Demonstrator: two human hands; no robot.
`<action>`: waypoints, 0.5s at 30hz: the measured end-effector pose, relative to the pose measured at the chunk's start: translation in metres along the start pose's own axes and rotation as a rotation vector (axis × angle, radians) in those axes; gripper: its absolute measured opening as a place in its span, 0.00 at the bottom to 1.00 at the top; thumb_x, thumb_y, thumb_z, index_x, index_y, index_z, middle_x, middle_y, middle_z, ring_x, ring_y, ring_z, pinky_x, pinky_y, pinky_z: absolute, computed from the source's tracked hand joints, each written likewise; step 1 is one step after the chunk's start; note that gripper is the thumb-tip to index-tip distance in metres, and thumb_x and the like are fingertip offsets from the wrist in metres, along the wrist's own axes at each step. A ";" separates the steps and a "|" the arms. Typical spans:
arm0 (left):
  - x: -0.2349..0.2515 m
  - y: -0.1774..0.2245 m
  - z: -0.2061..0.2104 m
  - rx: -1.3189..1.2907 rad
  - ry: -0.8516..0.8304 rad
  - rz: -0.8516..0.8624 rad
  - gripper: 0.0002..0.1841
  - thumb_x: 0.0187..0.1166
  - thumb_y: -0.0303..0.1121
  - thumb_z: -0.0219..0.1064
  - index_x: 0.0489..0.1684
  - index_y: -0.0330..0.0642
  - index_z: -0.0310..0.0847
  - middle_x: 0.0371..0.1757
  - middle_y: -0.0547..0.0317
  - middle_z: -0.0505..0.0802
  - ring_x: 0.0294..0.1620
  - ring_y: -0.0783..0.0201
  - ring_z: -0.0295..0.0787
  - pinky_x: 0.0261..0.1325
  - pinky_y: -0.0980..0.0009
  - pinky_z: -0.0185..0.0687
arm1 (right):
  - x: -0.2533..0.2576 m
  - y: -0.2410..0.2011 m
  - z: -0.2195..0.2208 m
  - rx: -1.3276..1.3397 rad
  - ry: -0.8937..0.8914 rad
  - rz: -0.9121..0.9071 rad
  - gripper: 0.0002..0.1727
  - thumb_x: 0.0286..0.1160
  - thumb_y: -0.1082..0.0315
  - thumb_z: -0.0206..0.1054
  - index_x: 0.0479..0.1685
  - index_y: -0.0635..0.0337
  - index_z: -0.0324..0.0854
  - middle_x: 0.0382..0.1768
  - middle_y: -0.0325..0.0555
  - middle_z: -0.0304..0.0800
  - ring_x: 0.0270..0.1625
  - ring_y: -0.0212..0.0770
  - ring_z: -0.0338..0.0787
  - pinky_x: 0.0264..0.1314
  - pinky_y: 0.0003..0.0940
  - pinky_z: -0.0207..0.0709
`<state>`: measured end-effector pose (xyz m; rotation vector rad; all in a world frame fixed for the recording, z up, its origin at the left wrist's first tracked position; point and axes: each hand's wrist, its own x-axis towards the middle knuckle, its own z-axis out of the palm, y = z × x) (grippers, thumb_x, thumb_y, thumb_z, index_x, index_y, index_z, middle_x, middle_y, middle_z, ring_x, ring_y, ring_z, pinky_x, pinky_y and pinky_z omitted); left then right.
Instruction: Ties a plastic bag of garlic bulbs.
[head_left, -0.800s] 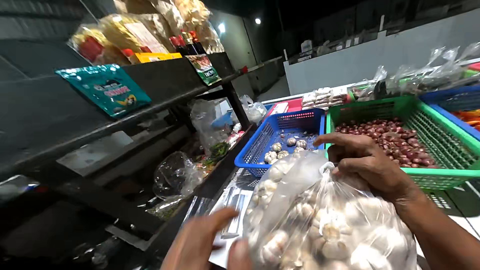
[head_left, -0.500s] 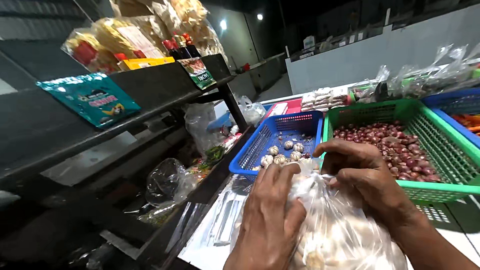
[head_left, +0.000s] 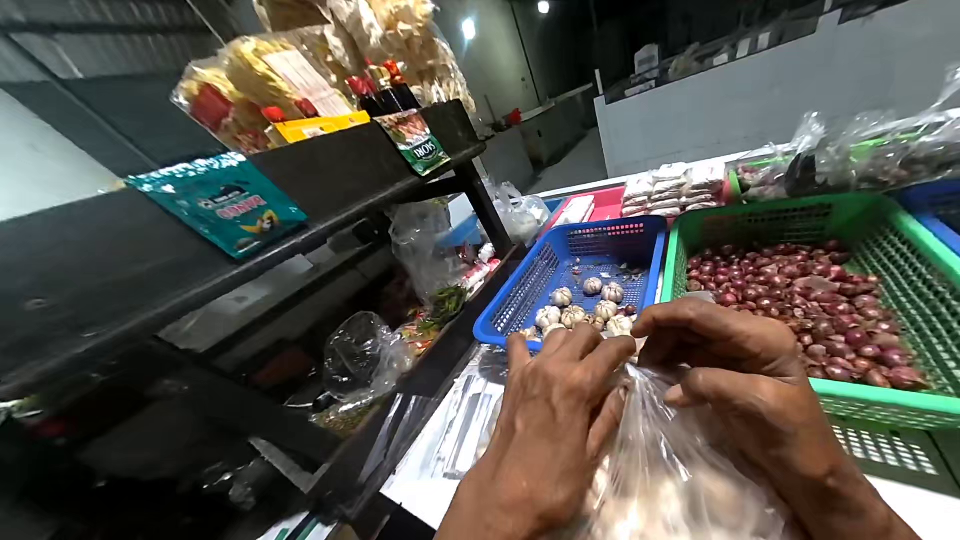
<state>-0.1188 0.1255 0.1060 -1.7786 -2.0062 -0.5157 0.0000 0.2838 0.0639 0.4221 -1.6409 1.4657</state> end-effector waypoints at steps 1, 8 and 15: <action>0.005 -0.001 0.001 -0.002 0.005 0.024 0.14 0.77 0.42 0.61 0.50 0.53 0.91 0.39 0.66 0.88 0.41 0.63 0.84 0.47 0.55 0.72 | 0.000 -0.001 0.001 -0.003 0.011 0.006 0.23 0.55 0.81 0.62 0.55 0.65 0.87 0.38 0.43 0.89 0.35 0.30 0.87 0.37 0.22 0.85; -0.014 -0.016 -0.003 -0.037 0.265 -0.015 0.14 0.82 0.43 0.67 0.42 0.42 0.91 0.40 0.61 0.90 0.43 0.71 0.86 0.48 0.75 0.84 | 0.002 0.004 0.000 0.018 0.124 0.100 0.24 0.56 0.81 0.59 0.57 0.63 0.85 0.36 0.44 0.89 0.31 0.33 0.87 0.30 0.24 0.85; -0.028 -0.016 0.002 -0.409 0.362 -0.163 0.17 0.87 0.51 0.59 0.34 0.50 0.82 0.38 0.72 0.83 0.40 0.79 0.81 0.42 0.82 0.80 | 0.003 0.002 0.001 0.041 0.135 0.028 0.23 0.57 0.82 0.62 0.56 0.62 0.85 0.36 0.42 0.90 0.34 0.32 0.89 0.38 0.24 0.88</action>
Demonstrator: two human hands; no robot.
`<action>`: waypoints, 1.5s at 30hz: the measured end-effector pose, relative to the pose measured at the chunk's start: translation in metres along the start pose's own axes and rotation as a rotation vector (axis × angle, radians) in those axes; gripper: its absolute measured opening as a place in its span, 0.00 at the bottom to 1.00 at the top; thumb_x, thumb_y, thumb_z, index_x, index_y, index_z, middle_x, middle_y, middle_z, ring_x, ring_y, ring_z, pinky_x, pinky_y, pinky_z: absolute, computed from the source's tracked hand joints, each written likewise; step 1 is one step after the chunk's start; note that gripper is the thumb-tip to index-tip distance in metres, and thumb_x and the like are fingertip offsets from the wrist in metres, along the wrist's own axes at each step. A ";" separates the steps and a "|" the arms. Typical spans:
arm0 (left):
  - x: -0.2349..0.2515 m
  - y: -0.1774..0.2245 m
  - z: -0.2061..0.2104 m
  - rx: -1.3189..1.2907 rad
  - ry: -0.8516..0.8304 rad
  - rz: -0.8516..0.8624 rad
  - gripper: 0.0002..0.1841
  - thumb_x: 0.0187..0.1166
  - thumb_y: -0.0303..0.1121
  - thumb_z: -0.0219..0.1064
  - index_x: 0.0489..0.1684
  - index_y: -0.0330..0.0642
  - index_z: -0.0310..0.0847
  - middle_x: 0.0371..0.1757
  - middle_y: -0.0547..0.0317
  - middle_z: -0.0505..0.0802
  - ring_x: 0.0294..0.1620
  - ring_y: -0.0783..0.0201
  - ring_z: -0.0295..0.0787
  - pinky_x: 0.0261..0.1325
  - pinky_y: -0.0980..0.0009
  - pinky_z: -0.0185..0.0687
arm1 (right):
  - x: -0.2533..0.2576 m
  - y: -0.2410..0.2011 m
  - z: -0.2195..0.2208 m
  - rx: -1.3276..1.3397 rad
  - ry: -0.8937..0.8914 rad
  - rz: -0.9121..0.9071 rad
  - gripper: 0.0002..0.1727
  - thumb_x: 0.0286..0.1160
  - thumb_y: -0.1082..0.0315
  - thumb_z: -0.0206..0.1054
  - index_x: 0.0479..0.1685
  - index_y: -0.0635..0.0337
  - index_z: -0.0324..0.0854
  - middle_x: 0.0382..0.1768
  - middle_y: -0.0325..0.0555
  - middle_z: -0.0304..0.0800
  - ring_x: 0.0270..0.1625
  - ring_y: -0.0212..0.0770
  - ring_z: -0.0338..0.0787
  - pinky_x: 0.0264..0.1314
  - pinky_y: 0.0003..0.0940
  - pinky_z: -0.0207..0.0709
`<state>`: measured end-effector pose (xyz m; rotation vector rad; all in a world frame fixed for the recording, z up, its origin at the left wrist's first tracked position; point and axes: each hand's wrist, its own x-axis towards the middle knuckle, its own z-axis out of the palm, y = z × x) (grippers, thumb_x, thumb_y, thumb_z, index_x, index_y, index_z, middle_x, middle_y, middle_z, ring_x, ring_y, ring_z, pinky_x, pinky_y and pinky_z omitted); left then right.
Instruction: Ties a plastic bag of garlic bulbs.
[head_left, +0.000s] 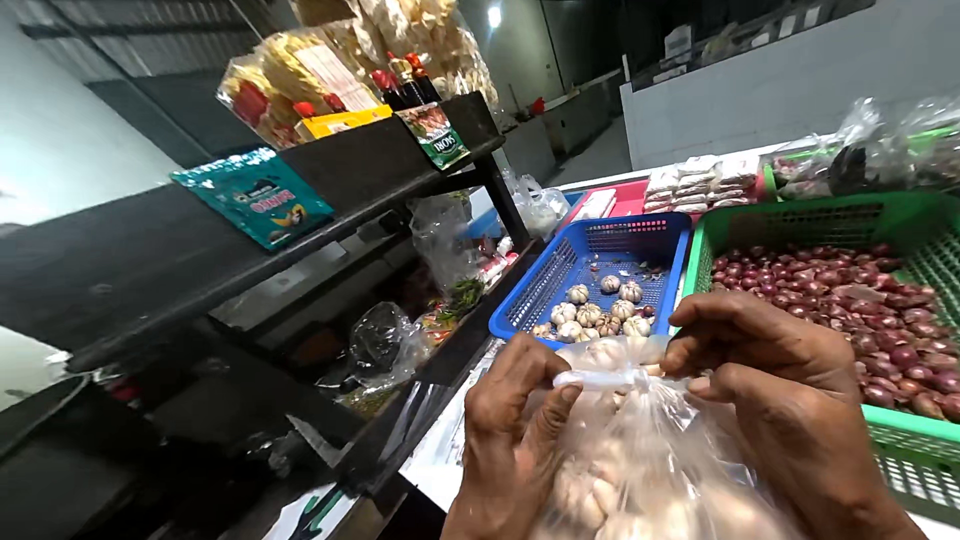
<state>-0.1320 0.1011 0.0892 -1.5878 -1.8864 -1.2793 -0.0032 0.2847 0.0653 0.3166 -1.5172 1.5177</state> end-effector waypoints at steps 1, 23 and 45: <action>0.000 0.004 0.001 -0.117 0.021 -0.001 0.17 0.87 0.50 0.59 0.34 0.50 0.82 0.39 0.71 0.85 0.42 0.77 0.83 0.44 0.81 0.82 | 0.000 -0.001 0.001 0.002 -0.004 -0.017 0.23 0.57 0.81 0.63 0.57 0.61 0.86 0.38 0.42 0.90 0.35 0.31 0.89 0.40 0.24 0.88; 0.001 0.006 0.006 -0.155 0.112 -0.040 0.21 0.90 0.53 0.53 0.32 0.50 0.79 0.36 0.71 0.84 0.39 0.77 0.83 0.41 0.81 0.80 | 0.000 0.003 -0.008 -0.308 -0.331 0.071 0.10 0.64 0.72 0.62 0.30 0.53 0.91 0.29 0.30 0.84 0.34 0.23 0.83 0.34 0.15 0.78; 0.015 0.016 -0.024 0.330 -0.389 -0.048 0.08 0.73 0.44 0.59 0.41 0.57 0.81 0.35 0.77 0.80 0.38 0.76 0.78 0.39 0.69 0.72 | 0.000 0.012 -0.013 -0.262 -0.263 0.046 0.08 0.66 0.70 0.64 0.30 0.53 0.89 0.30 0.32 0.85 0.33 0.26 0.85 0.33 0.18 0.81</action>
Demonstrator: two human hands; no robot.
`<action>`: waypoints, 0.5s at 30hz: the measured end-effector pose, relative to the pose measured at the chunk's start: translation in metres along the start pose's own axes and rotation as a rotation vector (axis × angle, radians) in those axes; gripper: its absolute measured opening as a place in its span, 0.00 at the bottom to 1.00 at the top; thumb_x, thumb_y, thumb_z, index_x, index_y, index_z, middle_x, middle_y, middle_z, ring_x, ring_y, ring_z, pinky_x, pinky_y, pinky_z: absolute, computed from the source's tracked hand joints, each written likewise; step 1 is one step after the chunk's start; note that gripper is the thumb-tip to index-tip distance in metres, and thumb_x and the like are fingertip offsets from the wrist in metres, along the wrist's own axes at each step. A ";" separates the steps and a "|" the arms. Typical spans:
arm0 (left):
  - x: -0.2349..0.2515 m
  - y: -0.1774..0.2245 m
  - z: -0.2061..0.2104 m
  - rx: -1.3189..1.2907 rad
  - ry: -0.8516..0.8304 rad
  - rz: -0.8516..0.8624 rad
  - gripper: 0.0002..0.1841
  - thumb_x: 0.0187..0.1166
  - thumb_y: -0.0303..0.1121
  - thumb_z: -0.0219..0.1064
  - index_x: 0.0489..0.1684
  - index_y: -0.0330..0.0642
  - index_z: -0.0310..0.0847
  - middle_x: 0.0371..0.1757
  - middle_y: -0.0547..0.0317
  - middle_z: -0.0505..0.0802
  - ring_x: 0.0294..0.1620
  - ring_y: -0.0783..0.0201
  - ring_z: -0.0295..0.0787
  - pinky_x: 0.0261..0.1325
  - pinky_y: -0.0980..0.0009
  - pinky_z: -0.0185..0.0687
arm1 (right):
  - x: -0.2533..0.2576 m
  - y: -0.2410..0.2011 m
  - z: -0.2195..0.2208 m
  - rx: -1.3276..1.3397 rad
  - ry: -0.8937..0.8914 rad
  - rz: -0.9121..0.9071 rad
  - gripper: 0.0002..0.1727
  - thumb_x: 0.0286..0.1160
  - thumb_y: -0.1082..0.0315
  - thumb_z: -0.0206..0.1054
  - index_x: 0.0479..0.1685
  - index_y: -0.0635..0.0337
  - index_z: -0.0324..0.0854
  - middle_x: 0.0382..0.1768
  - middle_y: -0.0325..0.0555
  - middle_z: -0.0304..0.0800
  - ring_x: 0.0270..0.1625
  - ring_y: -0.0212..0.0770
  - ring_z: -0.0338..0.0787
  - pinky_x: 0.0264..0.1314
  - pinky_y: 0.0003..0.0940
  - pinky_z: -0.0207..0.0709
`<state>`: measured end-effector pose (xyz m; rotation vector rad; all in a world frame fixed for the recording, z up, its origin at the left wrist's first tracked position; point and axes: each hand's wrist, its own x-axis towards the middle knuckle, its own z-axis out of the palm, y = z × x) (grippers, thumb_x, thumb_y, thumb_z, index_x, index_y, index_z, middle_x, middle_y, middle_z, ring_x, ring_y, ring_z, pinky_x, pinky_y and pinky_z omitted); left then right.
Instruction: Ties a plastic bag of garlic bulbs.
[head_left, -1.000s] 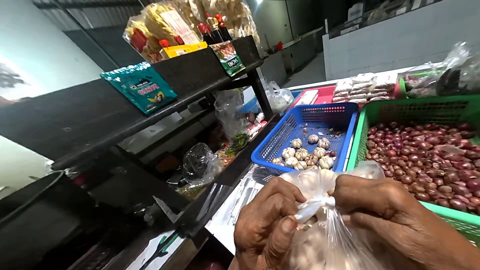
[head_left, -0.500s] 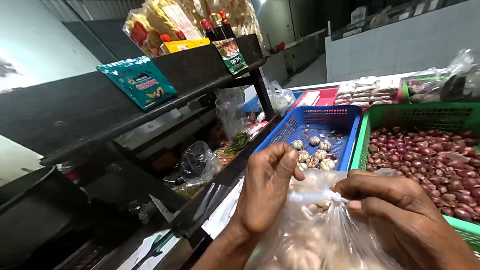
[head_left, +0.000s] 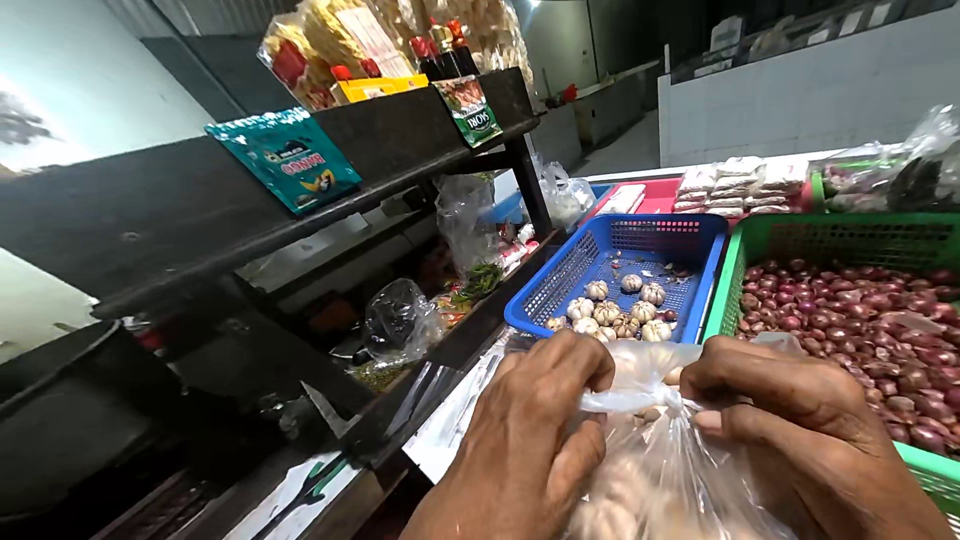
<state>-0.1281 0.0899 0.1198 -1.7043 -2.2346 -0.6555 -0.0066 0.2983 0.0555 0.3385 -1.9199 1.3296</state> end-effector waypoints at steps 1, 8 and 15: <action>-0.002 0.001 0.002 -0.003 0.029 -0.005 0.08 0.73 0.43 0.59 0.39 0.57 0.81 0.33 0.77 0.80 0.37 0.77 0.78 0.39 0.70 0.72 | 0.000 0.000 0.000 -0.004 0.014 -0.003 0.07 0.66 0.70 0.64 0.30 0.53 0.89 0.30 0.32 0.85 0.33 0.26 0.85 0.33 0.18 0.81; 0.010 0.001 0.012 -0.151 0.148 0.049 0.25 0.88 0.55 0.51 0.28 0.54 0.87 0.28 0.78 0.82 0.37 0.78 0.77 0.45 0.72 0.69 | 0.002 0.000 0.003 -0.070 -0.006 0.015 0.10 0.68 0.63 0.64 0.42 0.49 0.89 0.32 0.28 0.83 0.33 0.23 0.82 0.33 0.18 0.79; 0.048 0.008 0.009 -0.277 -0.008 0.032 0.12 0.83 0.36 0.59 0.34 0.48 0.89 0.32 0.73 0.86 0.36 0.79 0.83 0.38 0.80 0.81 | 0.002 -0.006 0.005 0.003 0.042 0.024 0.19 0.74 0.57 0.64 0.62 0.51 0.85 0.39 0.30 0.87 0.38 0.25 0.86 0.41 0.21 0.83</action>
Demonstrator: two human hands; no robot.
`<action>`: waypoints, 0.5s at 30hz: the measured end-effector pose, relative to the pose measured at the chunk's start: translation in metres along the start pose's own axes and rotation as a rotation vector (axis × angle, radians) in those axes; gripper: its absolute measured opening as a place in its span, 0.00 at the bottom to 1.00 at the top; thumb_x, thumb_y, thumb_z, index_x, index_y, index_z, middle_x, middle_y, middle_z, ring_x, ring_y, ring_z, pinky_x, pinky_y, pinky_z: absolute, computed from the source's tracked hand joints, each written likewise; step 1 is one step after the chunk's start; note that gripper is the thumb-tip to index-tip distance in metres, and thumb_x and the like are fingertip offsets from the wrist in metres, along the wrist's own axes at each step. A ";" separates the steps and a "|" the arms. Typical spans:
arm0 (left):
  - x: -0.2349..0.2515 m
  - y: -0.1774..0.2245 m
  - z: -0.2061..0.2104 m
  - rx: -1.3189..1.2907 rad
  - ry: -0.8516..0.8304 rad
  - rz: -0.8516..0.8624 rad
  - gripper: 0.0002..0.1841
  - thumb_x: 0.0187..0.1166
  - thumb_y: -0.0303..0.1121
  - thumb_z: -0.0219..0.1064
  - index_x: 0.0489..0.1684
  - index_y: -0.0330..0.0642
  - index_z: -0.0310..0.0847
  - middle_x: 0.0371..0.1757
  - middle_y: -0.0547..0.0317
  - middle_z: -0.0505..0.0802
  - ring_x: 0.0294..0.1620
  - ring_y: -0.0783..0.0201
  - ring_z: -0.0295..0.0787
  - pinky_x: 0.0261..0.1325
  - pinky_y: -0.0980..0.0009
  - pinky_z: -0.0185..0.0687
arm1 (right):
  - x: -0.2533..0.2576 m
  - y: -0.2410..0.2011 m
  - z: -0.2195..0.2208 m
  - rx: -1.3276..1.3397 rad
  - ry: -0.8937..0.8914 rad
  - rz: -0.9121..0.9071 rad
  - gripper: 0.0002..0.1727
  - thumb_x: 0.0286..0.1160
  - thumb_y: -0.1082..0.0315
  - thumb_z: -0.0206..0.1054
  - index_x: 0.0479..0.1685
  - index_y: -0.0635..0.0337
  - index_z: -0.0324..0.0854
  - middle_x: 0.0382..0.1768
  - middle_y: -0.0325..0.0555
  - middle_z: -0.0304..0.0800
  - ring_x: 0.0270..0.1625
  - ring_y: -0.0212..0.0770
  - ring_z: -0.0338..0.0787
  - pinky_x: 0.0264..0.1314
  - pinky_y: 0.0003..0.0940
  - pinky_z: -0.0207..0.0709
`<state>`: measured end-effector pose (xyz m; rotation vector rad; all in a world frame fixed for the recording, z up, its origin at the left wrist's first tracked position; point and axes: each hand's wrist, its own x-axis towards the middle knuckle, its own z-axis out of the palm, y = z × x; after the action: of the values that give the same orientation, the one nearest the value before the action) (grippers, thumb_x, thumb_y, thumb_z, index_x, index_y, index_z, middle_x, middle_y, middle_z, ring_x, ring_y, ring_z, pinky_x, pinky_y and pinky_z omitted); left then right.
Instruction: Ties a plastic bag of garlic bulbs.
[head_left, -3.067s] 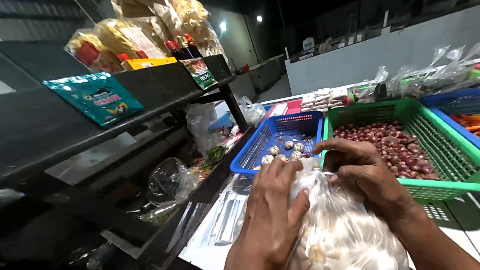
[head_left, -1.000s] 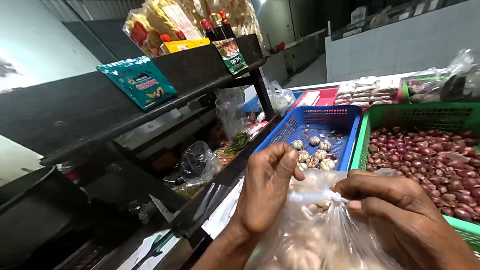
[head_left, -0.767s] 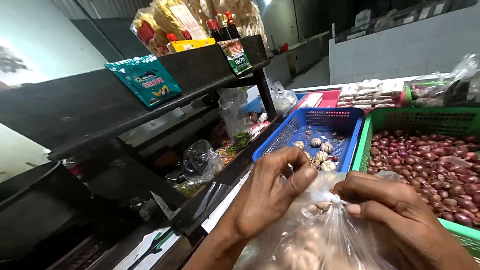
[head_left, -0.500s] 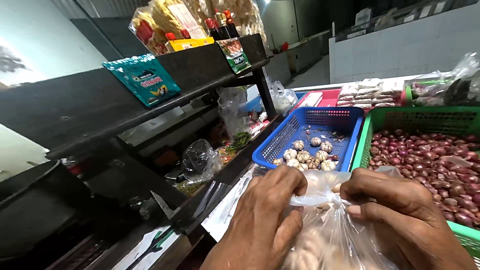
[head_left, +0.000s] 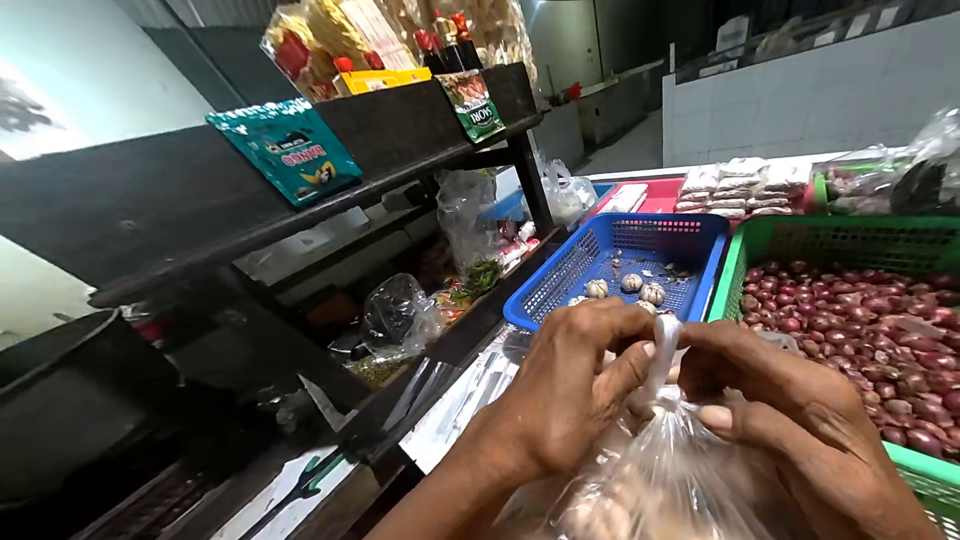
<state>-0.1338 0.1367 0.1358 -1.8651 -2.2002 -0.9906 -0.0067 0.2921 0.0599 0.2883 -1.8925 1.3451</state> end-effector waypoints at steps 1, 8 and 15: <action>0.004 0.002 0.001 -0.021 -0.023 -0.006 0.11 0.82 0.34 0.60 0.35 0.47 0.89 0.32 0.72 0.88 0.35 0.79 0.85 0.38 0.80 0.83 | 0.000 0.000 0.001 0.004 0.023 0.011 0.19 0.73 0.59 0.65 0.62 0.51 0.85 0.38 0.30 0.87 0.37 0.25 0.85 0.39 0.21 0.84; -0.011 -0.001 -0.002 -0.050 0.060 -0.070 0.09 0.81 0.41 0.60 0.45 0.48 0.79 0.33 0.72 0.82 0.31 0.78 0.79 0.32 0.80 0.78 | -0.004 0.005 0.004 -0.028 0.036 -0.010 0.09 0.72 0.70 0.60 0.35 0.53 0.88 0.28 0.31 0.86 0.30 0.23 0.83 0.31 0.17 0.78; -0.039 -0.009 -0.006 0.159 -0.188 -0.004 0.22 0.71 0.46 0.61 0.64 0.61 0.86 0.52 0.74 0.86 0.57 0.69 0.81 0.53 0.55 0.74 | -0.003 0.006 0.002 0.007 0.055 0.014 0.10 0.66 0.71 0.61 0.36 0.53 0.89 0.26 0.31 0.84 0.28 0.23 0.81 0.28 0.16 0.75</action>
<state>-0.1346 0.1002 0.1182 -1.9522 -2.3068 -0.6416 -0.0091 0.2921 0.0537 0.2396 -1.8480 1.3565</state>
